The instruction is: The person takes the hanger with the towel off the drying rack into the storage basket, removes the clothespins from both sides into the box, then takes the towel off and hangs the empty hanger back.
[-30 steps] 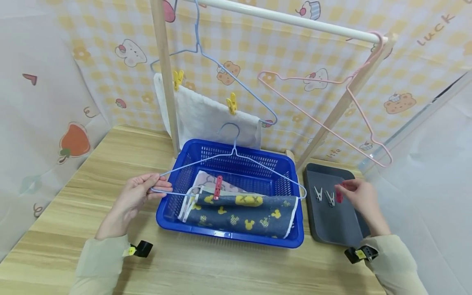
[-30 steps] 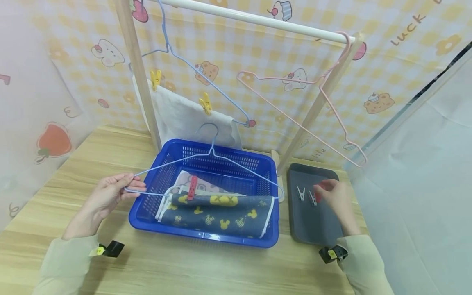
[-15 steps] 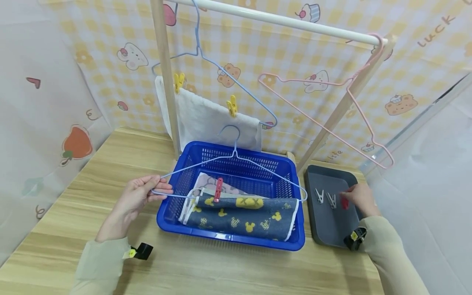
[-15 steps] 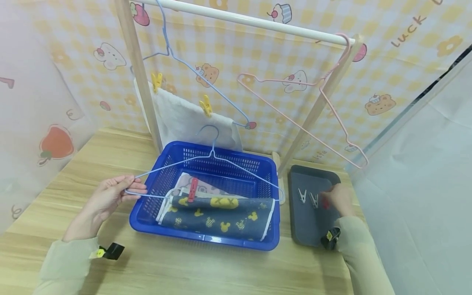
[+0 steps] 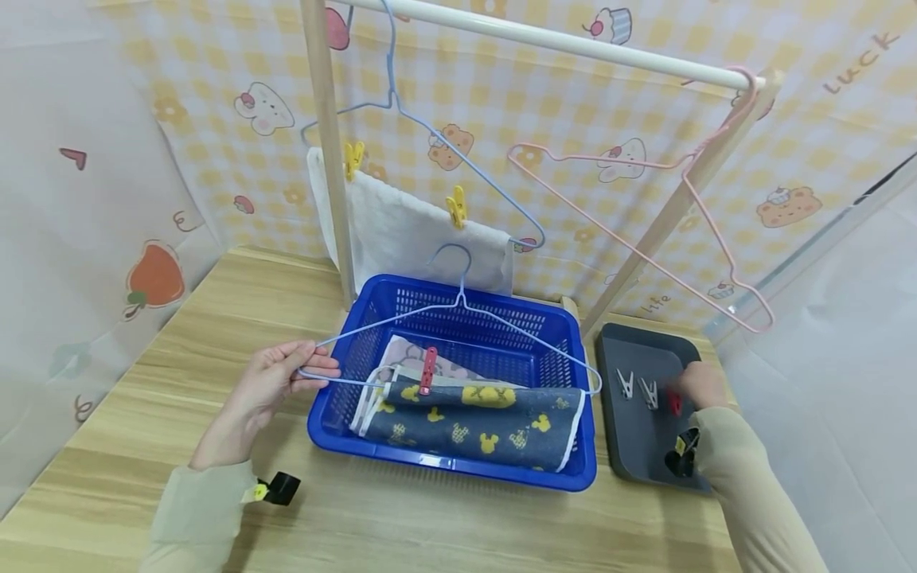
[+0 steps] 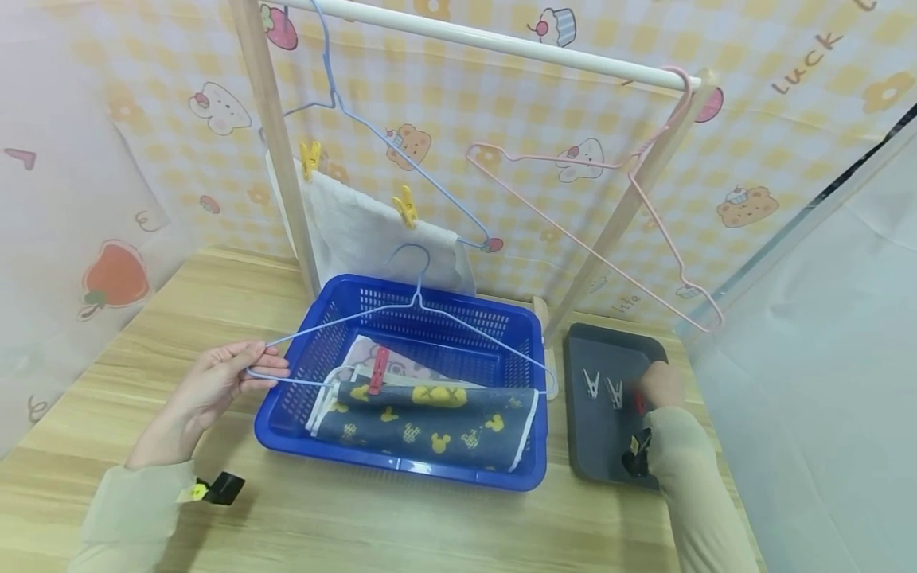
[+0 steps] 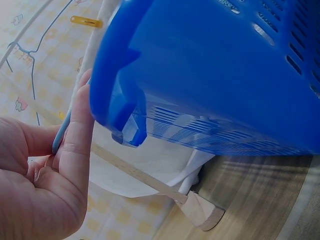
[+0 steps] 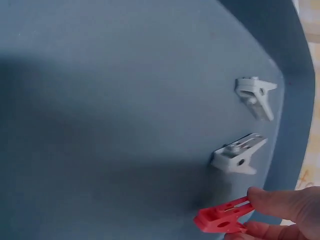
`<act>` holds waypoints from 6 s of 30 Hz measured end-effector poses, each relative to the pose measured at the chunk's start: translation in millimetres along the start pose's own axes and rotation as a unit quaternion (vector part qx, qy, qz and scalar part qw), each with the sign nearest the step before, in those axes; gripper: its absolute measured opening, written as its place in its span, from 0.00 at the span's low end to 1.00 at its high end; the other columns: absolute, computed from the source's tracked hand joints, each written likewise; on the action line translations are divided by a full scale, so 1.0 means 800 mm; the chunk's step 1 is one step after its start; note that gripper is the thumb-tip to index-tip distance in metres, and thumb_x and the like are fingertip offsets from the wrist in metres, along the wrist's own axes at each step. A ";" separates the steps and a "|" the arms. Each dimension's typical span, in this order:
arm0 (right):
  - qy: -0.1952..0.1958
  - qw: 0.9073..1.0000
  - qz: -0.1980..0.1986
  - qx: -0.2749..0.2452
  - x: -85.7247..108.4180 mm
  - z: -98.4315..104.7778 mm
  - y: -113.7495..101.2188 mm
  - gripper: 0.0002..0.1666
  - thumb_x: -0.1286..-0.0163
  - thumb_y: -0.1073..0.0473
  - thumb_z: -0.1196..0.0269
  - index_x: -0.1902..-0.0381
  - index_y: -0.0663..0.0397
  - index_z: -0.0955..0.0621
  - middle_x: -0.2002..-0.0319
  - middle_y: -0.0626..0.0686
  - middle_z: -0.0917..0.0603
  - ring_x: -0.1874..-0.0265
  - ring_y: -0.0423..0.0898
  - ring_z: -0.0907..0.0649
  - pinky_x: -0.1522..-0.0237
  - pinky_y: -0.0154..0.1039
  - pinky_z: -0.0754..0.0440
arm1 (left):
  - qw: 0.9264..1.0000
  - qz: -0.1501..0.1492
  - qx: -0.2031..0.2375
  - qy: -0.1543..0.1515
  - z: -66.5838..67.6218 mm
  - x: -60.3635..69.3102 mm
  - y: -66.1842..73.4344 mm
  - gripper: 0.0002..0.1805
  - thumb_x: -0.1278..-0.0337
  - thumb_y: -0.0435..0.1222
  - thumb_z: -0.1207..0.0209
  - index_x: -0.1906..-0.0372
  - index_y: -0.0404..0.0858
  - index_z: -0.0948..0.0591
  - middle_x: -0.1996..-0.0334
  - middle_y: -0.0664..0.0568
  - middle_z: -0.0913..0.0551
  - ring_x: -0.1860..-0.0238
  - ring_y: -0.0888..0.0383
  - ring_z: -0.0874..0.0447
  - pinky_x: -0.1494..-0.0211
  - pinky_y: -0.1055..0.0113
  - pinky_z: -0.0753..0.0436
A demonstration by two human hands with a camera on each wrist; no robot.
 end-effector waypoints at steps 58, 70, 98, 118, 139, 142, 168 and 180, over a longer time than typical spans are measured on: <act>0.053 0.907 0.313 -0.278 0.121 0.038 -0.320 0.08 0.36 0.59 0.36 0.64 0.58 0.14 0.72 0.51 0.14 0.75 0.43 0.16 0.76 0.33 0.19 | 1.000 0.007 -0.008 0.008 -0.003 -0.002 -0.001 0.13 0.30 0.36 0.52 0.65 0.38 0.18 0.72 0.51 0.14 0.68 0.61 0.14 0.64 0.72 0.16; -0.016 0.903 0.360 -0.236 0.119 0.011 -0.392 0.15 0.38 0.57 0.34 0.58 0.62 0.16 0.70 0.51 0.14 0.74 0.39 0.18 0.72 0.31 0.19 | 1.000 0.008 -0.008 0.009 -0.002 -0.002 -0.001 0.14 0.30 0.36 0.53 0.65 0.38 0.17 0.72 0.51 0.14 0.68 0.61 0.14 0.64 0.72 0.16; -0.044 0.880 0.319 -0.349 0.117 -0.015 -0.436 0.04 0.40 0.66 0.34 0.68 0.63 0.16 0.74 0.54 0.15 0.77 0.49 0.17 0.75 0.38 0.17 | 1.000 -0.005 0.000 -0.002 0.000 -0.001 -0.006 0.13 0.29 0.35 0.53 0.65 0.38 0.18 0.72 0.52 0.14 0.68 0.61 0.14 0.64 0.72 0.16; 0.011 0.917 0.218 -0.334 0.116 0.054 -0.298 0.18 0.39 0.54 0.33 0.58 0.63 0.17 0.70 0.53 0.14 0.71 0.42 0.16 0.67 0.31 0.18 | 1.000 -0.005 -0.011 0.002 -0.001 -0.003 -0.006 0.13 0.30 0.36 0.52 0.65 0.39 0.18 0.71 0.52 0.13 0.68 0.61 0.14 0.64 0.72 0.16; 0.071 0.985 0.100 -0.121 0.107 0.037 -0.143 0.22 0.39 0.50 0.34 0.61 0.67 0.19 0.72 0.57 0.15 0.76 0.46 0.20 0.78 0.36 0.23 | 1.000 0.014 -0.017 0.007 0.000 -0.003 -0.007 0.13 0.29 0.36 0.53 0.64 0.38 0.18 0.71 0.52 0.14 0.67 0.61 0.14 0.64 0.72 0.16; 0.042 0.991 0.082 -0.095 0.096 0.019 -0.118 0.23 0.40 0.51 0.33 0.62 0.70 0.20 0.71 0.60 0.16 0.73 0.51 0.19 0.76 0.41 0.20 | 1.000 0.012 -0.016 0.004 0.000 -0.004 -0.007 0.13 0.29 0.36 0.53 0.64 0.38 0.18 0.71 0.52 0.13 0.67 0.61 0.14 0.64 0.72 0.16; -0.053 0.998 -0.016 -0.022 0.063 -0.062 -0.061 0.19 0.46 0.56 0.29 0.77 0.65 0.25 0.81 0.54 0.24 0.80 0.47 0.25 0.76 0.41 0.24 | 1.000 0.004 -0.014 0.001 -0.005 -0.003 -0.005 0.15 0.28 0.34 0.56 0.64 0.36 0.20 0.71 0.52 0.13 0.66 0.61 0.14 0.64 0.72 0.16; 0.048 0.991 0.086 -0.093 0.088 -0.022 -0.089 0.15 0.34 0.59 0.40 0.77 0.65 0.21 0.85 0.49 0.23 0.86 0.42 0.24 0.84 0.34 0.27 | 1.000 0.007 -0.003 0.005 -0.007 -0.002 -0.003 0.15 0.29 0.36 0.55 0.65 0.37 0.18 0.71 0.52 0.13 0.66 0.61 0.14 0.63 0.72 0.17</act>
Point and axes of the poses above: each hand's wrist, its own x-axis away from the middle knuckle, its own z-axis out of the back of the hand, y = z × x, the point moved 5 cm from there along -x, towards the middle knuckle
